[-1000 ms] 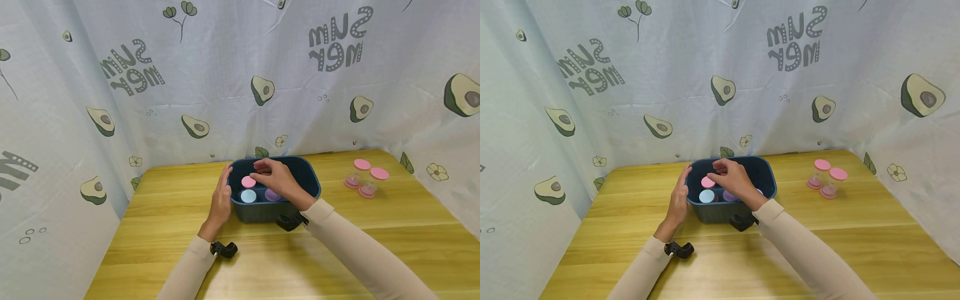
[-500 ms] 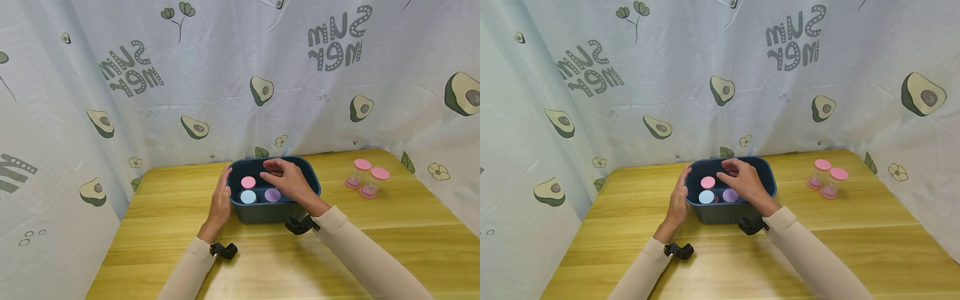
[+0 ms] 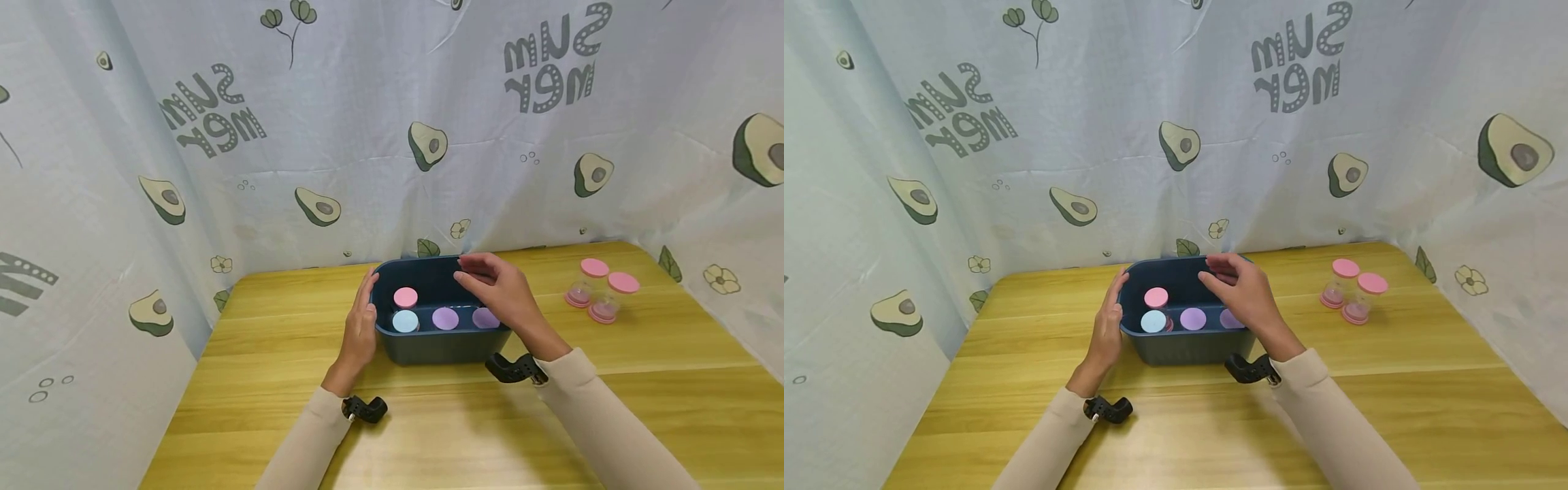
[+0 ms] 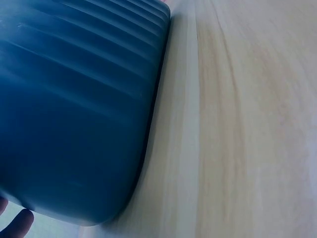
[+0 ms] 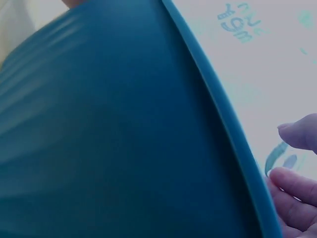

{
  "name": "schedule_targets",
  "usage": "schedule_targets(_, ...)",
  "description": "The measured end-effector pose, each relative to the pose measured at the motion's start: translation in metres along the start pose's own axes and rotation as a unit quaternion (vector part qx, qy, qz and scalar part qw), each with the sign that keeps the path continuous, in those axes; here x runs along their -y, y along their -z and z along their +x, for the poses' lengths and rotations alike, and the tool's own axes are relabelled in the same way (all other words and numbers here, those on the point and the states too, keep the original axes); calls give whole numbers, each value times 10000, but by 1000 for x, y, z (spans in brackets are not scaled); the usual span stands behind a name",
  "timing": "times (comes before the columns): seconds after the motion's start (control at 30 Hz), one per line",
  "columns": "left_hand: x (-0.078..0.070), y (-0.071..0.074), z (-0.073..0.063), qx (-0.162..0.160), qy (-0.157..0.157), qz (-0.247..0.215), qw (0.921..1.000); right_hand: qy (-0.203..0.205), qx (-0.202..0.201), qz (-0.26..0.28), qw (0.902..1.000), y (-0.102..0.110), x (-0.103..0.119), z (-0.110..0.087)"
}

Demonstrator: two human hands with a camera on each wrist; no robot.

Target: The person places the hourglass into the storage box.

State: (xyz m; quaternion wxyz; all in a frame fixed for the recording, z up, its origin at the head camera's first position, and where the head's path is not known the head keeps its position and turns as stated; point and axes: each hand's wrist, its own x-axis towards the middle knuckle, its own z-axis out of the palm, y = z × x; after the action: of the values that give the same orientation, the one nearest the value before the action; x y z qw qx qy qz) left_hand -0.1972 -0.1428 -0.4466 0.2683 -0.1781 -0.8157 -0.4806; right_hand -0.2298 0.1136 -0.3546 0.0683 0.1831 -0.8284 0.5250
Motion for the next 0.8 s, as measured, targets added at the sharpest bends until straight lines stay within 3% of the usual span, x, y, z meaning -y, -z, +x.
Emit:
schedule_targets(0.27,1,0,0,10,-35,-18,10000,106,-459,-56,9989,16,-9,-7)
schedule_targets(0.8,2,0,1,-8,-40,-50,10000,-298,-1356,-16,9903,51,-24,-11)
